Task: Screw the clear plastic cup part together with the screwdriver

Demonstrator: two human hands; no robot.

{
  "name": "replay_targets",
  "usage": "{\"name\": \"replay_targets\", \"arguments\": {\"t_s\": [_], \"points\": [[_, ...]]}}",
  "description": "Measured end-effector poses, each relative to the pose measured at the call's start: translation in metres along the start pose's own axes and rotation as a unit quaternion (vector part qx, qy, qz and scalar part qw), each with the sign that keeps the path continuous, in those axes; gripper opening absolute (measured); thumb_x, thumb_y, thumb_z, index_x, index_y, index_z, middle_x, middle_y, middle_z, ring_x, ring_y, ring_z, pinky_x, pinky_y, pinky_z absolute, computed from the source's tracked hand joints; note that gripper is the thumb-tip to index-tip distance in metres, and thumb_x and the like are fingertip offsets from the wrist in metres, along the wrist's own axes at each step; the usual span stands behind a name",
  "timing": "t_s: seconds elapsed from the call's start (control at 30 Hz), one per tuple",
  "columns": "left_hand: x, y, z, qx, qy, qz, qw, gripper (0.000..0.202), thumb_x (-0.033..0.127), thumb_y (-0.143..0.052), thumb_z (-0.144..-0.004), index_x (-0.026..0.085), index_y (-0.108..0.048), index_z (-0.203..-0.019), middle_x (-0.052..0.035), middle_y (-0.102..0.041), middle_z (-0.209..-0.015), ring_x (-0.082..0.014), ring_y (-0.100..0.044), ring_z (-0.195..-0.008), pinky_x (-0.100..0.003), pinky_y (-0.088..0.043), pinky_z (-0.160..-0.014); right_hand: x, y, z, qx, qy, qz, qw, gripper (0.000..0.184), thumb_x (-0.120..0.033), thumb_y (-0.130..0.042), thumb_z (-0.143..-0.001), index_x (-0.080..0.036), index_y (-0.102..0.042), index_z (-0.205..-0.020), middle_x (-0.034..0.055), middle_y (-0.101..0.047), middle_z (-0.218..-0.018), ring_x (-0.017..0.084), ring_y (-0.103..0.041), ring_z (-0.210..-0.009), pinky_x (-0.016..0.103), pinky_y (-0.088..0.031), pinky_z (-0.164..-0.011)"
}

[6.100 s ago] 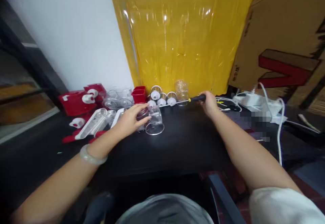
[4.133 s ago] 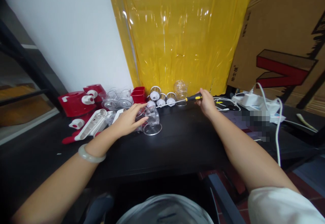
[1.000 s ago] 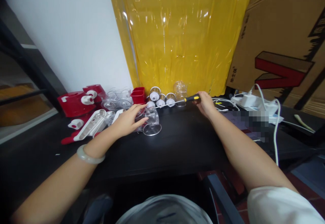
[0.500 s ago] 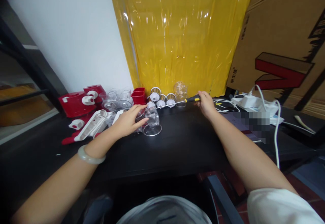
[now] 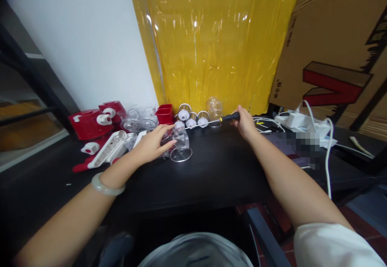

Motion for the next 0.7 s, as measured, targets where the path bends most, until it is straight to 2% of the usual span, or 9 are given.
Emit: {"name": "replay_targets", "arguments": {"t_s": [0.1,0.33,0.53,0.7], "points": [[0.0002,0.0001,0.0003,-0.001,0.0,-0.001,1.0,0.063,0.055,-0.051,-0.103,0.02,-0.048,-0.154,-0.0157,-0.061,-0.143,-0.0339,-0.068,-0.116,-0.05,-0.056,-0.096,-0.0022,-0.0025,0.0026,-0.004,0.0,-0.005,1.0,0.029,-0.045,-0.077,-0.079,-0.024,-0.058,-0.073,-0.0071,-0.047,-0.051,0.009,-0.037,-0.041,0.024,-0.046,-0.047],[-0.0008,0.0,0.0005,0.003,-0.005,-0.005,1.0,0.062,0.055,-0.052,-0.103,0.021,-0.048,-0.154,-0.0154,-0.062,-0.142,-0.0333,-0.068,-0.115,-0.05,-0.056,-0.096,-0.0045,-0.0041,0.0061,0.003,-0.019,-0.07,0.997,0.017,-0.027,-0.074,-0.066,-0.023,-0.059,-0.073,-0.0034,-0.057,-0.069,0.011,-0.053,-0.058,0.025,-0.051,-0.053],[-0.0002,0.0001,0.0003,0.009,-0.01,-0.001,1.0,0.06,0.055,-0.052,-0.103,0.022,-0.048,-0.153,-0.0145,-0.062,-0.141,-0.0328,-0.068,-0.117,-0.048,-0.056,-0.096,-0.0014,-0.0017,0.0043,-0.014,-0.014,-0.054,0.998,0.02,-0.028,-0.075,-0.062,-0.025,-0.061,-0.076,-0.0023,-0.057,-0.072,0.014,-0.056,-0.065,0.026,-0.052,-0.055],[0.0003,0.0002,0.0005,0.002,-0.002,-0.006,1.0,0.063,0.055,-0.051,-0.103,0.021,-0.047,-0.155,-0.0156,-0.061,-0.143,-0.0335,-0.068,-0.116,-0.049,-0.056,-0.096,-0.0048,-0.0013,0.0028,-0.012,0.02,-0.045,0.999,0.021,-0.036,-0.076,-0.067,-0.024,-0.06,-0.073,-0.002,-0.058,-0.074,0.014,-0.057,-0.065,0.026,-0.053,-0.053]]}}
Point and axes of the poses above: each hand's wrist, its own z-axis away from the middle knuckle, its own y-axis out of the back of the hand, x = y × z, the point moved 7 cm from there along -z, towards the middle knuckle
